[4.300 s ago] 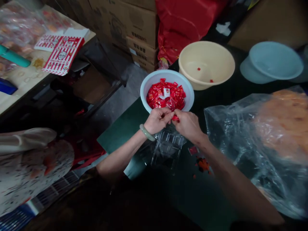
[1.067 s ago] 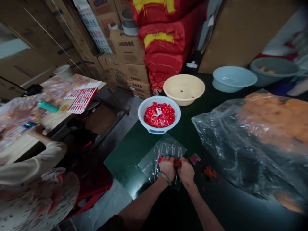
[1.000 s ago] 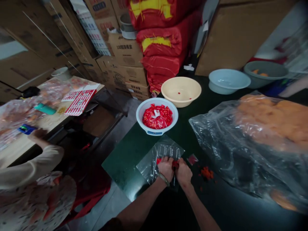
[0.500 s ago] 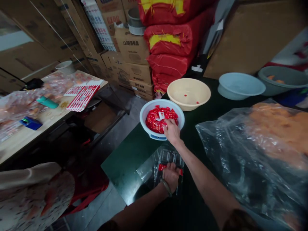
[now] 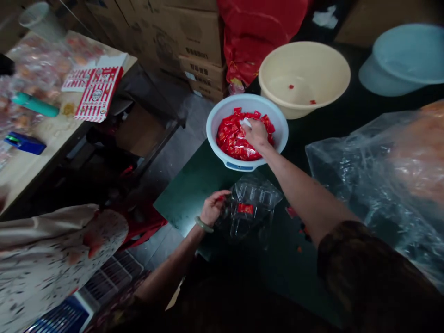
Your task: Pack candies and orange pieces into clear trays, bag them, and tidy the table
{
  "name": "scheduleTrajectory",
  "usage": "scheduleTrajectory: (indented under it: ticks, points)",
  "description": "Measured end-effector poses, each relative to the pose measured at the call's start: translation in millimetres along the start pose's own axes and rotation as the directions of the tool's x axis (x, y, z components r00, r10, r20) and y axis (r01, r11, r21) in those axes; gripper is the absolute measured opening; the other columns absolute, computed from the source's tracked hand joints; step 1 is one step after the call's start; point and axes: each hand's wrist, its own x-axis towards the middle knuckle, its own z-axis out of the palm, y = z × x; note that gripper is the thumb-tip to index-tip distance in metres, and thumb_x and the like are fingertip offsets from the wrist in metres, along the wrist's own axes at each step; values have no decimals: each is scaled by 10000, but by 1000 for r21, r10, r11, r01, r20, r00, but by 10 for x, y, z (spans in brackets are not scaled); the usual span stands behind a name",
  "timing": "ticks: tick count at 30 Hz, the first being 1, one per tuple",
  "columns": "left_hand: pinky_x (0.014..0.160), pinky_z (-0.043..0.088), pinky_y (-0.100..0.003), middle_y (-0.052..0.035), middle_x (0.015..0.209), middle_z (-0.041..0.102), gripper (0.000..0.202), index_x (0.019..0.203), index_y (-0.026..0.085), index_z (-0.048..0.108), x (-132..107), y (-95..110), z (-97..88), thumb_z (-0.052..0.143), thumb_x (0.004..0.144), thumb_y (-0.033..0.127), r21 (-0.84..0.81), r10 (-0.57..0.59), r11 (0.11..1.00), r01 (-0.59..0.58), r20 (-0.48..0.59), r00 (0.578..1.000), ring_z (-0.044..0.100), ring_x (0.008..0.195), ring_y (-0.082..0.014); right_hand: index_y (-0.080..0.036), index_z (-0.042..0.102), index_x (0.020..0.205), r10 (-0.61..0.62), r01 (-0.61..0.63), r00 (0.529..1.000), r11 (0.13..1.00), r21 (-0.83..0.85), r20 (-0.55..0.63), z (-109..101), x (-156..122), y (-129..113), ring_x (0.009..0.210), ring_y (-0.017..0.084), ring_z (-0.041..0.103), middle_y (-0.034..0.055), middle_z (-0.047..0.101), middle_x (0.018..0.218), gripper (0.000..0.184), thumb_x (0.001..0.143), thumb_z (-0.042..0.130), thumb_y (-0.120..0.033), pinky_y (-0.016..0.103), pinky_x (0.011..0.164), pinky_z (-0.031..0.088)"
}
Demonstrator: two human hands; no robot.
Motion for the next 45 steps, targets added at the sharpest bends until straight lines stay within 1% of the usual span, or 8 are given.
scheduleTrajectory:
  ticks: [5, 9, 13, 20, 26, 30, 35, 45]
  points:
    - [771, 495, -320, -105, 1034, 540, 312, 1042, 162, 643, -70, 37, 370, 546, 820, 360, 656, 92, 736, -167, 148, 985, 558, 872, -196, -164, 609, 694, 126, -27, 975, 884, 466, -183, -532, -889, 88, 566, 134, 517, 4, 541, 585, 367, 831, 551, -499, 270, 566, 451]
    - [716, 497, -334, -134, 1105, 522, 269, 1029, 161, 619, -43, 89, 626, 499, 860, 332, 876, -47, 420, -236, 281, 959, 546, 990, -263, -155, 578, 640, 314, -358, 932, 704, 614, 183, -764, -1981, 406, 409, 80, 402, -18, 493, 477, 449, 757, 595, -588, 214, 397, 307]
    - [691, 487, -328, -132, 1077, 546, 240, 974, 135, 608, -41, 165, 649, 430, 891, 273, 893, -79, 321, -314, 356, 931, 565, 959, -259, -157, 538, 608, 377, -541, 841, 561, 627, 389, -606, -2656, 744, 385, 76, 387, -10, 497, 458, 520, 666, 623, -666, 205, 364, 253]
    - [721, 470, -273, -90, 952, 561, 292, 925, 150, 614, 222, 871, 329, 405, 925, 353, 889, 258, 371, -270, 180, 949, 563, 844, -183, -153, 569, 610, 424, -524, 836, 424, 739, 349, -352, -2994, 829, 441, 88, 387, -10, 477, 508, 459, 671, 675, -596, 222, 391, 262]
    - [896, 414, -534, -184, 1350, 379, 512, 1331, 176, 454, 645, 1594, 279, 555, 846, 308, 955, 412, 255, -150, 33, 911, 374, 1217, -394, -147, 561, 616, 321, -479, 874, 439, 760, 365, -472, -2933, 675, 439, 71, 378, -27, 466, 504, 444, 673, 685, -569, 208, 408, 245]
    - [768, 491, -347, -103, 933, 632, 336, 1099, 110, 632, 293, 1202, 582, 533, 862, 327, 653, 131, 651, -387, 406, 905, 596, 864, -219, -151, 552, 642, 261, -477, 878, 438, 762, 400, -533, -2890, 607, 426, 58, 328, -43, 438, 500, 463, 669, 658, -602, 204, 403, 211]
    - [481, 401, -186, 14, 549, 552, 225, 799, 95, 647, -166, 481, 739, 588, 805, 312, 240, -132, 970, 30, 421, 897, 492, 469, -86, -151, 547, 649, 212, -527, 844, 503, 685, 493, -492, -2997, 562, 432, 54, 333, -48, 440, 510, 482, 659, 614, -628, 199, 399, 208]
    - [765, 445, -248, -73, 943, 683, 226, 913, 178, 665, 172, 429, 336, 443, 872, 173, 864, -200, 416, -284, 391, 898, 621, 914, -189, -150, 604, 796, 495, -584, 801, 518, 625, 338, -346, -3034, 807, 573, 155, 591, 29, 637, 664, 358, 577, 683, -422, 253, 476, 467]
